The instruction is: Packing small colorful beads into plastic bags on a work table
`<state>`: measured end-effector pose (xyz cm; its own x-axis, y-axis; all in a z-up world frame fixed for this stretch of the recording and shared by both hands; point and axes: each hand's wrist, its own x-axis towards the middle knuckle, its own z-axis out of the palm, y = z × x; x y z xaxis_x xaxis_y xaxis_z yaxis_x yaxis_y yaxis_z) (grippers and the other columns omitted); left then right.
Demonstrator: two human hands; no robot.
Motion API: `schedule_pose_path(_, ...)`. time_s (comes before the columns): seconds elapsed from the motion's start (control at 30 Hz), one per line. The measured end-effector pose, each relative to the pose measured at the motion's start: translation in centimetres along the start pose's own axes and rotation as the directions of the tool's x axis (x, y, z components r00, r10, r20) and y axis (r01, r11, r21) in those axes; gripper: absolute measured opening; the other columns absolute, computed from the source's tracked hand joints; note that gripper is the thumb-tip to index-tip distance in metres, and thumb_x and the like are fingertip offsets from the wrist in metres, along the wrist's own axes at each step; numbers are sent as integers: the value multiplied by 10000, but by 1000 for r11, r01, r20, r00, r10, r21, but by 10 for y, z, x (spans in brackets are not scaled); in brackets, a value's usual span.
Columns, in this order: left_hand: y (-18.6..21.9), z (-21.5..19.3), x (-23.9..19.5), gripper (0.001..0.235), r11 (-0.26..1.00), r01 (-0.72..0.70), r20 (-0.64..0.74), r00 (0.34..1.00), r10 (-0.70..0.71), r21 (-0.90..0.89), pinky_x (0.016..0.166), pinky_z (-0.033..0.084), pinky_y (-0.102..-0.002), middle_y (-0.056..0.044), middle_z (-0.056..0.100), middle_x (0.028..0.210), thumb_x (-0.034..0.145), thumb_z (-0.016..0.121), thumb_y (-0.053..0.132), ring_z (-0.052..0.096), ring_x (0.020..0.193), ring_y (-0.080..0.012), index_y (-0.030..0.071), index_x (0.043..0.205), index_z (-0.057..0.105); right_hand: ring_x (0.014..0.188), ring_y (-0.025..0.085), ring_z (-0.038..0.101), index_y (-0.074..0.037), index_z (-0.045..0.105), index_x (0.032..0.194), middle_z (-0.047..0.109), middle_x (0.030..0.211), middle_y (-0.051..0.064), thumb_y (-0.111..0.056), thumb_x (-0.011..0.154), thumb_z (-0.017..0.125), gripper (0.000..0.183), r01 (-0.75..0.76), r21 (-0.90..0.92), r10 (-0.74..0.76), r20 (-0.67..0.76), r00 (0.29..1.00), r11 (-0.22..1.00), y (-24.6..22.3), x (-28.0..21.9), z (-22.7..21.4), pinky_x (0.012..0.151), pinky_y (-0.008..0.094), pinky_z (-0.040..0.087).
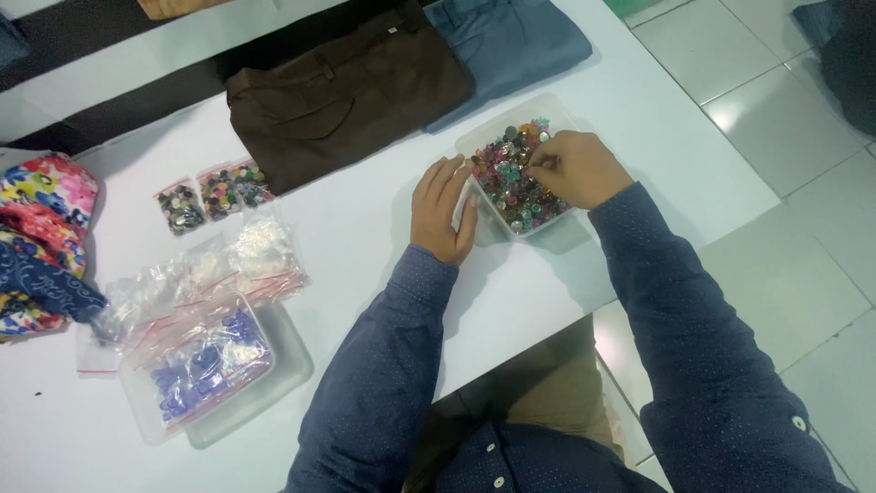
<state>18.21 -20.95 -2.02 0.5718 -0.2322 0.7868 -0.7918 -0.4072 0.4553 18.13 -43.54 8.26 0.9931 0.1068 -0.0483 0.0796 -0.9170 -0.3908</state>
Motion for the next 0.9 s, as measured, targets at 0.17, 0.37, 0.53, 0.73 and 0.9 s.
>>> schedule_pose_path(0.17,3,7,-2,414,999,34,-54,998,-32,37,1192,352,-454,-75,620,1326,972,535,194,519,1350,-306,102,1371,592,781,332,702,-3,769,1032,715,858,192,-91,905,763,155,129,189,-89,-206,974,973,18,-8,-3,654,397,558)
schedule_pose_path(0.37,3,12,-5,400,996,55,-75,996,-49,77,1162,367,-447,-41,674,1253,927,605,166,533,1328,-305,129,1324,637,759,246,659,6,757,1072,695,860,172,-67,926,756,163,254,355,-157,-280,947,900,8,-23,-10,652,329,527)
schedule_pose_path(0.53,15,10,-2,440,998,36,-88,996,-32,44,1161,350,-477,-51,700,1200,887,696,111,549,1290,-324,132,1324,654,755,268,686,14,762,1028,714,854,182,-73,911,750,146,309,413,-219,-250,943,857,-9,-32,-7,644,345,533)
schedule_pose_path(0.73,18,19,-1,413,990,-70,-131,988,86,125,1129,404,-433,-14,735,1059,866,780,126,609,1137,-245,166,1273,723,748,283,694,21,767,1001,709,821,187,-78,924,726,131,395,433,-316,-245,917,811,-23,-32,6,629,359,522)
schedule_pose_path(0.9,16,18,1,276,990,-84,-202,974,107,116,1019,477,-394,-11,763,969,838,800,62,644,998,-228,148,1101,793,755,270,690,-8,776,1038,701,816,174,-111,981,649,173,426,407,-373,-208,904,808,-28,-34,12,633,338,522)
